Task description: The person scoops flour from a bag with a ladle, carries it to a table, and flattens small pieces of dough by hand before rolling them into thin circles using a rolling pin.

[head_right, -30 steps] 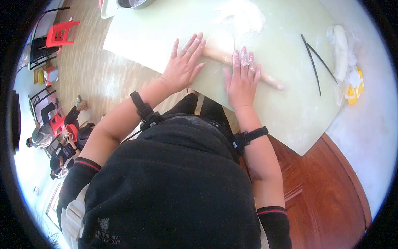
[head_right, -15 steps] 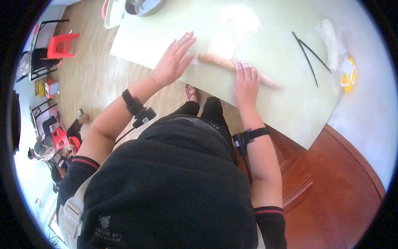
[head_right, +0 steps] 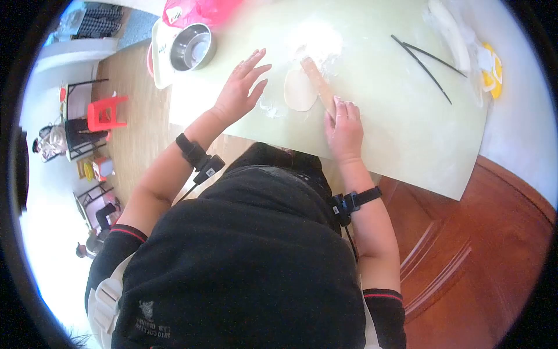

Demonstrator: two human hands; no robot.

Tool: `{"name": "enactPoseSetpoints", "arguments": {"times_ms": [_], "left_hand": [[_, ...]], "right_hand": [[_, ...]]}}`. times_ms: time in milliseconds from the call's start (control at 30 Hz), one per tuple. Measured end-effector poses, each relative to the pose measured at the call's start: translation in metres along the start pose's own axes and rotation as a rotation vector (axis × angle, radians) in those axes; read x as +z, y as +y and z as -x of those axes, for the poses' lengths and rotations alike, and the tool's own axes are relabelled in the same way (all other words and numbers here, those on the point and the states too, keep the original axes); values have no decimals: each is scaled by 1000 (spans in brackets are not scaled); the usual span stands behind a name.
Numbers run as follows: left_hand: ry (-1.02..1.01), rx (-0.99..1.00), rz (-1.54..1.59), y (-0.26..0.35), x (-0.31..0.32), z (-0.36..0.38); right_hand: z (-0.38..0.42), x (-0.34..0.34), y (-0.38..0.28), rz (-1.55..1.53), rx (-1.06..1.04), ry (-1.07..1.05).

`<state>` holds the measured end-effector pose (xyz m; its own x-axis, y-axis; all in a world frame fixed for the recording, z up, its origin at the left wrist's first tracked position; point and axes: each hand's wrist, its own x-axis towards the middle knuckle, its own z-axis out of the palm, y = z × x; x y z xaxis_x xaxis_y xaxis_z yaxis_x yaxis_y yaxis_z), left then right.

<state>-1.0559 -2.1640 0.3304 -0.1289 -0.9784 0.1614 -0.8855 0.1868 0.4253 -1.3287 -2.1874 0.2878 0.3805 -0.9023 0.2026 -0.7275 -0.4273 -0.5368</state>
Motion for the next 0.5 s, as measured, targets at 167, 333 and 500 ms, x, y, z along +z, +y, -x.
{"name": "enactPoseSetpoints", "arguments": {"times_ms": [167, 333, 500], "left_hand": [[-19, 91, 24, -13, 1, -26], [-46, 294, 152, -24, 6, -70], [-80, 607, 250, -10, 26, -112]], "right_hand": [[8, 10, -19, -45, 41, -1], [7, 25, -52, -27, 240, 83], [10, 43, -93, 82, 371, 163]]}}
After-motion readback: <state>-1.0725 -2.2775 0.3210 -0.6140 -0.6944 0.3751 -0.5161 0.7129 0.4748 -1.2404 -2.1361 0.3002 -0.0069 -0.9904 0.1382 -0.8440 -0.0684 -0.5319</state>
